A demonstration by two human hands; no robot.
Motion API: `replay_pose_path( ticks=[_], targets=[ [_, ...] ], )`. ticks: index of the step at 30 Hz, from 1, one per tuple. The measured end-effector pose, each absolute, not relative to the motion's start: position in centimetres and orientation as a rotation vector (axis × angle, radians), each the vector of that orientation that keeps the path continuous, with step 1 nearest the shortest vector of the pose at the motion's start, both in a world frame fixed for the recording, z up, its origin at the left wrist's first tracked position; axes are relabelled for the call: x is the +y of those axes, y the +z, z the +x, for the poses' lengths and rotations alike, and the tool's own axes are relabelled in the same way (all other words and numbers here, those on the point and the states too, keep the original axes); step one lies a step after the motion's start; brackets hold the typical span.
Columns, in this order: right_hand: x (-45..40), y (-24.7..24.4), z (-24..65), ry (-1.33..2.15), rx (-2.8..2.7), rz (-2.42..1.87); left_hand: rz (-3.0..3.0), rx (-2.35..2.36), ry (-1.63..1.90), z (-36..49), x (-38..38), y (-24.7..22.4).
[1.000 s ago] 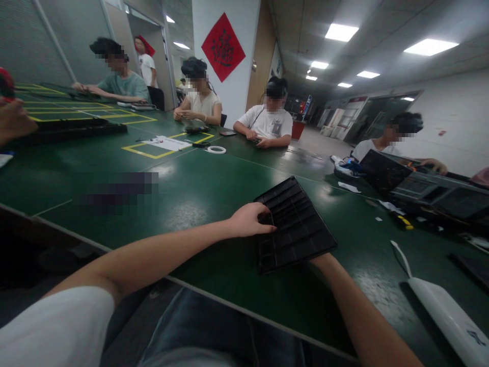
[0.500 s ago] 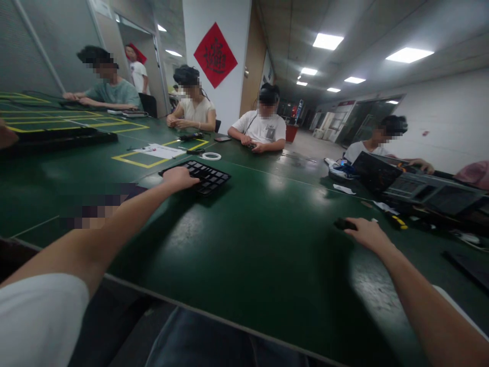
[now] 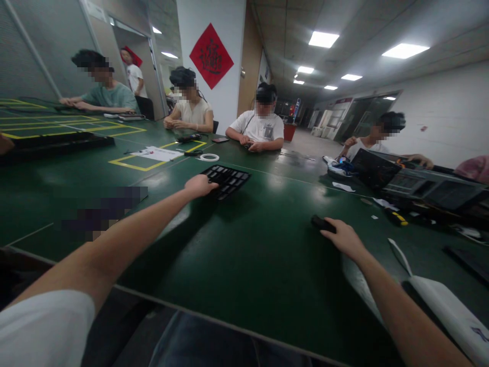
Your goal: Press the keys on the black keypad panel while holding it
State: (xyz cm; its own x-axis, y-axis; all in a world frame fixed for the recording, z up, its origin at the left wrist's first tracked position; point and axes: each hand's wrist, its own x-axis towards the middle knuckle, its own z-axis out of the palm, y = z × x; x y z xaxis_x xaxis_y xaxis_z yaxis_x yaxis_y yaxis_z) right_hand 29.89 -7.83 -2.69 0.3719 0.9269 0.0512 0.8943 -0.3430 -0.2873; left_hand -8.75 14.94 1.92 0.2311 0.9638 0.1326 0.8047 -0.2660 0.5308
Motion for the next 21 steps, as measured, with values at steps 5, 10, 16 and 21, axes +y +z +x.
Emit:
replay_pose_path(
  ticks=[5,10,16,21],
  targets=[
    [-5.8,-1.1,20.8,0.492,-1.633,-1.831,2.265,1.222,0.759,-1.6,7.5,0.7],
    [-6.2,-2.6,18.8,0.643,-1.598,-1.416,2.283,0.905,0.825,0.5,2.1,-0.9],
    [-5.9,-4.8,19.1,0.864,-1.389,-1.243,2.29,0.777,0.828,0.0,1.0,-1.9],
    [-6.1,-4.3,18.5,0.769,-1.371,-1.239,2.267,0.707,0.866,-0.2,1.4,-1.7]
  ],
)
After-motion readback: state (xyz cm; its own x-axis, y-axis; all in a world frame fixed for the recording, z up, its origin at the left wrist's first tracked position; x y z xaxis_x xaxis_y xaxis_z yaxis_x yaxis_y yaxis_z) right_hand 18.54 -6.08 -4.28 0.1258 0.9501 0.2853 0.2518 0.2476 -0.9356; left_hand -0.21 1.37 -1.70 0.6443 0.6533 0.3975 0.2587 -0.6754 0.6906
